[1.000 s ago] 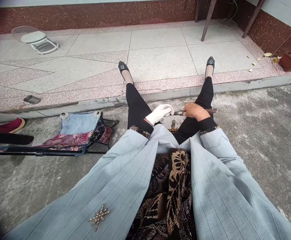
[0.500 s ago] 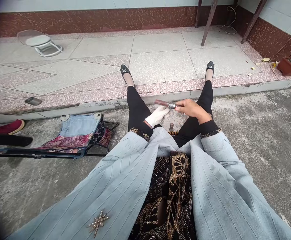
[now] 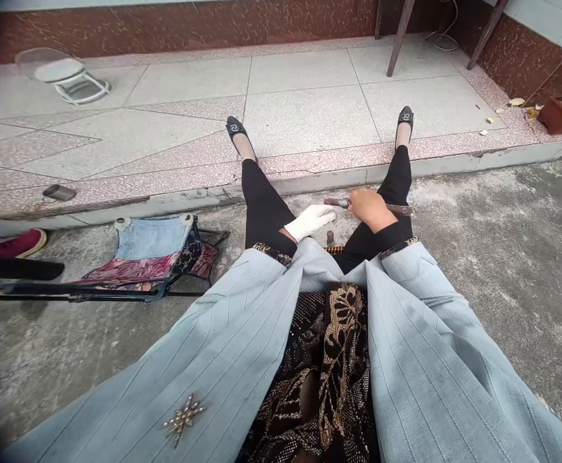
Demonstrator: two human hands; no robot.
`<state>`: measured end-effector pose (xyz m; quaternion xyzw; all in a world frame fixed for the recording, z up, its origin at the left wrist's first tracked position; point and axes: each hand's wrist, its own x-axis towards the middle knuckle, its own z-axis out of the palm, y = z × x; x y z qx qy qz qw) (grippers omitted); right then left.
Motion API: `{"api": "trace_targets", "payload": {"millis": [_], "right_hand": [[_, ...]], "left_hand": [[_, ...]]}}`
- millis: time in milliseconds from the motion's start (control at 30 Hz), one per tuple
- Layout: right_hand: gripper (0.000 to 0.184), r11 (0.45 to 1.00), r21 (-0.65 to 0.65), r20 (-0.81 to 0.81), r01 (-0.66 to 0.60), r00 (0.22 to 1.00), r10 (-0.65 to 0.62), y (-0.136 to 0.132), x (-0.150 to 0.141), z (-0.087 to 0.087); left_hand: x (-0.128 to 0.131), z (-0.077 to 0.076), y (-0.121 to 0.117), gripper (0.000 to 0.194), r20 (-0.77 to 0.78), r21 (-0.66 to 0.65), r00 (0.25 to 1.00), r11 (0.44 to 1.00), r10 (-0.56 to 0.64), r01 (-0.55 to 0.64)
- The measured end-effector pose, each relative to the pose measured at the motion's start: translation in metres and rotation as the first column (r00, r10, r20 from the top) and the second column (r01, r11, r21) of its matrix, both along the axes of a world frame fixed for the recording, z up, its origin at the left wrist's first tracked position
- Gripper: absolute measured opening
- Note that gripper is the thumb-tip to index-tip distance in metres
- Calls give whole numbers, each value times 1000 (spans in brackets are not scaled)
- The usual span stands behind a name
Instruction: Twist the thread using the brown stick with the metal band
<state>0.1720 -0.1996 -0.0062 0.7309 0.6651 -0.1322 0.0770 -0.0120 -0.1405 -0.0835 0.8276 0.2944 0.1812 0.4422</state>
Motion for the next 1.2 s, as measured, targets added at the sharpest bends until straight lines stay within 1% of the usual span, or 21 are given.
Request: {"api": "trace_targets", "payload": {"millis": [100,200,267,333,367,467,533,600,633,700,733,767,800,833,867,900,933,967,1033,1100,1200], "right_hand": [[36,990,-133,29,-41,999,46,1,-3,2],[31,981,-176,20,-79,996,83,1,-3,6],[23,975,-193,-3,-111,994,112,0,-3,9],[11,962,-217,-80,-166,985,152,-1,-1,11],[8,953,-234,-131,-195,977,168,-2,0,12],[19,921,-306,-279,-243,947,157,-4,4,14],[20,899,-346,-362,-269,922,137,-6,9,14],[18,887,-359,-444,-288,889,109,-6,14,13],[17,888,-363,-479,-282,874,82,-6,17,12],[19,892,-374,-548,-255,837,9,-6,24,10],[22,885,-383,-595,-266,803,-16,-6,28,9],[27,872,-384,-657,-302,753,-28,-7,31,8],[31,854,-370,-730,-365,683,-25,-7,33,7],[35,840,-336,-804,-427,595,-19,-8,35,7],[38,836,-284,-868,-469,497,-15,-9,36,8],[40,849,-226,-915,-478,404,-16,-11,36,10],[41,875,-173,-944,-451,329,-17,-12,35,13],[42,908,-127,-961,-398,276,-14,-14,34,16],[40,962,-62,-976,-265,219,-2,-16,29,21],[37,991,-33,-979,-128,202,-6,-15,24,22],[32,998,-37,-973,43,228,-46,-11,21,16]], "left_hand": [[1,0,1,20,-51,77,998,996,-48,52],[2,1,2,23,-63,114,993,988,-95,102],[2,2,3,25,-59,136,991,983,-119,126],[1,4,4,25,-60,136,986,978,-154,161],[1,5,4,25,-61,126,983,975,-175,182],[1,6,3,26,-60,101,974,970,-217,222],[0,7,3,25,-49,93,975,971,-215,218],[-1,7,4,24,-16,60,981,979,-192,193],[-1,8,5,23,10,20,984,984,-179,179],[-2,7,6,24,81,-118,985,980,-152,161],[-1,6,6,25,120,-204,982,965,-143,165],[-1,5,7,28,161,-286,978,942,-130,173],[-1,4,7,32,202,-357,972,916,-117,184],[0,2,8,36,246,-410,965,893,-89,187],[1,-1,8,39,290,-444,956,878,-46,177],[1,-4,8,42,329,-468,944,870,6,157],[2,-6,8,44,360,-486,931,864,60,132],[2,-8,8,45,383,-500,918,859,101,114],[2,-11,6,47,413,-507,903,853,117,121],[0,-10,5,50,423,-499,904,848,62,176],[-2,-8,3,51,414,-501,910,836,2,226]]}}
